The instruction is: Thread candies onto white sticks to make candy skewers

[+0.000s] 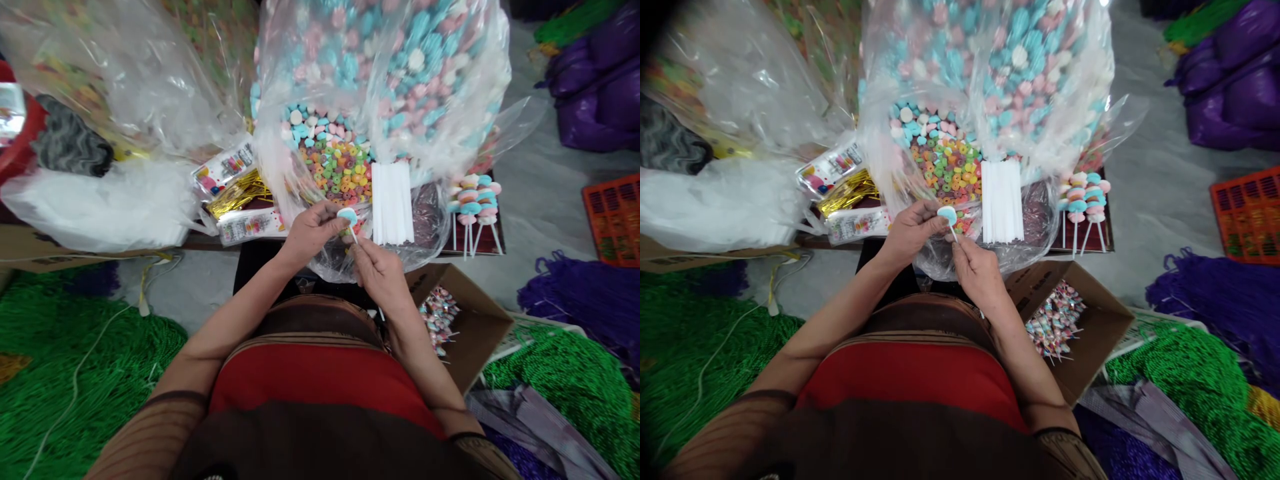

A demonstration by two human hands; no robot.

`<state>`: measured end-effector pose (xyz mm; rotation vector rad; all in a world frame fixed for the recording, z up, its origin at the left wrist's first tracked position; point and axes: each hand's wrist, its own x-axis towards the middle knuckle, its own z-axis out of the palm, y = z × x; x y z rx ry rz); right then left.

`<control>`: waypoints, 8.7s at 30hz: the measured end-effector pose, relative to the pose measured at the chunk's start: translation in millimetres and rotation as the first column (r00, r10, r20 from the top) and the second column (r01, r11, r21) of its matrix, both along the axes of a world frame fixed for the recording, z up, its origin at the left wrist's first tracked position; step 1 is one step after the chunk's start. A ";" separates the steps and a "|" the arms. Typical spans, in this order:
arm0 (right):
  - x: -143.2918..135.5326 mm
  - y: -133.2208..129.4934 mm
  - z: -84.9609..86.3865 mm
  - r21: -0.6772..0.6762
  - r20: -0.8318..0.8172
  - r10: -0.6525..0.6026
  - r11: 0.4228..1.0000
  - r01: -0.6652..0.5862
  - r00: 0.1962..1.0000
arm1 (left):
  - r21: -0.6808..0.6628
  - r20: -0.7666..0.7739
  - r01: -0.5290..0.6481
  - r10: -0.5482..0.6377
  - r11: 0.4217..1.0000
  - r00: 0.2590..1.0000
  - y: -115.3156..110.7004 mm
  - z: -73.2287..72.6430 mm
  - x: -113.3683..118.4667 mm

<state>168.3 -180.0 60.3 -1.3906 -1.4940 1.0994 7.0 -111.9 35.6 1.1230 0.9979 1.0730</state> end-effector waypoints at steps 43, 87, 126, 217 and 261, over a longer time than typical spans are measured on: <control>26.7 -6.2 -10.3 -0.229 -0.385 -0.391 0.918 0.324 0.836 | 0.388 -0.904 0.538 0.193 0.749 0.383 -0.8 -6.0 6.4; -2.2 -10.1 -18.4 -0.224 -0.253 -0.123 0.972 0.065 0.960 | 0.178 -0.267 -0.045 0.092 0.983 0.959 44.4 -17.9 -5.1; -3.8 -8.6 -23.8 -0.250 -0.303 -0.159 0.965 0.082 0.940 | -0.036 0.063 -0.029 0.031 0.999 0.998 49.6 -1.2 -2.4; -8.0 44.0 -12.2 -0.268 -0.480 -0.303 0.944 0.191 0.823 | -0.044 0.043 0.103 -0.101 0.994 0.994 23.7 23.6 -2.1; -19.8 30.7 -12.5 -0.275 -0.542 -0.285 0.949 0.154 0.790 | 0.209 -0.107 0.014 0.009 0.978 0.994 -11.1 -2.0 -2.0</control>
